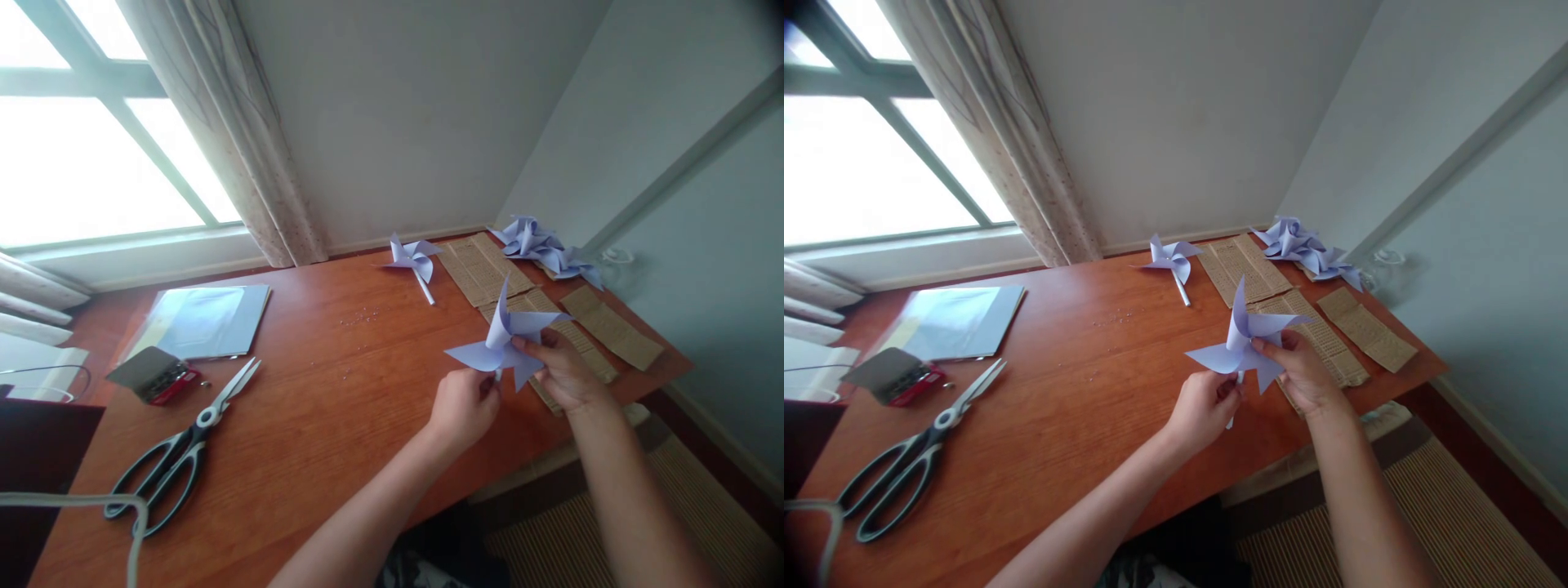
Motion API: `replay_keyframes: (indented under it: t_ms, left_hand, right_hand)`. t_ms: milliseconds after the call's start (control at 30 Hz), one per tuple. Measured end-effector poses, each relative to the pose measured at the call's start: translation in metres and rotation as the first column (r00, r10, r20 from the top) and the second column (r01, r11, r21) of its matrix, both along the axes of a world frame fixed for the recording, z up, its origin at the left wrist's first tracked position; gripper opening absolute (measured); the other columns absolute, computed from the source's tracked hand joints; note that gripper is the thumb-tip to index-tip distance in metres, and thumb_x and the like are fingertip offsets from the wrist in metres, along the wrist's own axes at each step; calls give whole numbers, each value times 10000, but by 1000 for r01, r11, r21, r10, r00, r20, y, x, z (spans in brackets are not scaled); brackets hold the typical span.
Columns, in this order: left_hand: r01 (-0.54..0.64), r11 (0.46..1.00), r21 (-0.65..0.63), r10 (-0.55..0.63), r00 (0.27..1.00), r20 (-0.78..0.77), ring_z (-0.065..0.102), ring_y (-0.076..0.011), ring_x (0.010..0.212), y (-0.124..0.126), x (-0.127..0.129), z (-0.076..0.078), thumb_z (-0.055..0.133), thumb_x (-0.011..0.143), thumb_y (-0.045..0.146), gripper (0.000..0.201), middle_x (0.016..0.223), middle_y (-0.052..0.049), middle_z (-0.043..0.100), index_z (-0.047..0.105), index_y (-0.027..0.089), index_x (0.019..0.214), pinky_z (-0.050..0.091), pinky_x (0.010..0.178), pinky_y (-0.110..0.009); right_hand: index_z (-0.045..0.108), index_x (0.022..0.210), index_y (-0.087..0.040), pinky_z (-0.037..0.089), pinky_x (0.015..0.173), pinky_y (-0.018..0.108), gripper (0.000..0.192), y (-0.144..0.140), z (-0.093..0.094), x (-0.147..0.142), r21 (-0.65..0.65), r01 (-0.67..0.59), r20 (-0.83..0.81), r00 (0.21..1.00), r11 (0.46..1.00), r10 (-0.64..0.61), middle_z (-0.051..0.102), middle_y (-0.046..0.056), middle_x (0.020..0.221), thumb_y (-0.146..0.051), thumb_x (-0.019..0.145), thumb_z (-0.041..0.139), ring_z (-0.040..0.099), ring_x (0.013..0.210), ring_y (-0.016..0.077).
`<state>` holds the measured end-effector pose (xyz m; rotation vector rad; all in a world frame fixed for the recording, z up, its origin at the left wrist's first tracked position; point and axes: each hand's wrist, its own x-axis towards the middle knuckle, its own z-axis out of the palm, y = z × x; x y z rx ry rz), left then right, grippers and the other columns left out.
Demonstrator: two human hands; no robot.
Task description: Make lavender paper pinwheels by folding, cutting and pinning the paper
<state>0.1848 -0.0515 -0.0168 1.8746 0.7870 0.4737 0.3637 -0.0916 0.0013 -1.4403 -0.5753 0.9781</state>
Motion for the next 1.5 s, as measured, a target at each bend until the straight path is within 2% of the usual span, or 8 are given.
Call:
replay_keyframes:
  t_ms: [233,733,933,1067,1167,1300,1400,1500]
  left_hand:
    - [-6,999,51,9,999,-44,614,-179,641,0,3,4,541,846,181,137,730,-34,698,651,205,768,315,585,-262]
    - [2,994,113,13,991,-130,688,-214,733,7,17,-1,518,907,196,174,805,-55,747,673,209,829,403,633,-278]
    - [-41,984,176,74,980,-186,707,-207,873,14,19,-2,520,911,184,162,1004,-80,744,647,191,1012,492,749,-276]
    - [-16,957,290,106,949,-298,707,-241,932,21,16,5,492,924,179,375,1141,-106,708,554,204,1293,516,777,-326]
    - [78,924,374,105,889,-445,720,-269,876,28,16,10,466,945,203,284,1033,-106,731,602,203,1194,522,724,-350]
    - [84,923,376,122,861,-493,724,-339,879,36,19,14,477,944,212,218,904,-161,737,658,135,1038,536,737,-421]
    - [69,926,371,115,885,-451,706,-373,978,45,29,19,487,961,270,262,1014,-202,723,668,121,1078,534,804,-478]
    - [80,945,316,37,937,-347,684,-335,1062,63,60,25,491,967,287,238,1081,-163,715,690,167,1020,515,906,-474]
  right_hand:
    - [765,825,-251,549,653,286,321,-2,-7,3,20,34,-62,998,999,-33,786,-2,848,-374,583,936,700,722,185]
    - [776,804,-282,565,641,316,284,-1,-14,16,25,65,-82,995,998,-63,789,-9,798,-391,601,942,709,716,210]
    - [804,838,-304,602,669,288,295,-2,-19,27,70,113,-149,984,991,-101,813,-20,868,-363,593,956,742,762,200]
    - [790,904,-280,615,710,219,369,-5,-20,44,134,246,-237,948,960,-210,819,-35,911,-273,581,967,754,820,157]
    - [774,930,-259,611,719,184,383,-8,-24,61,150,314,-268,926,937,-268,816,-38,923,-236,594,957,751,815,126]
    - [759,876,-241,599,637,206,369,-13,-30,87,167,401,-299,891,901,-341,809,-28,886,-192,563,950,740,756,131]
    - [734,839,-249,565,576,226,325,-16,-35,107,204,462,-348,858,863,-377,789,-58,819,-165,584,918,721,726,129]
    - [700,810,-248,535,547,225,263,-15,-41,120,251,516,-413,823,819,-391,755,-82,774,-176,628,876,698,710,116]
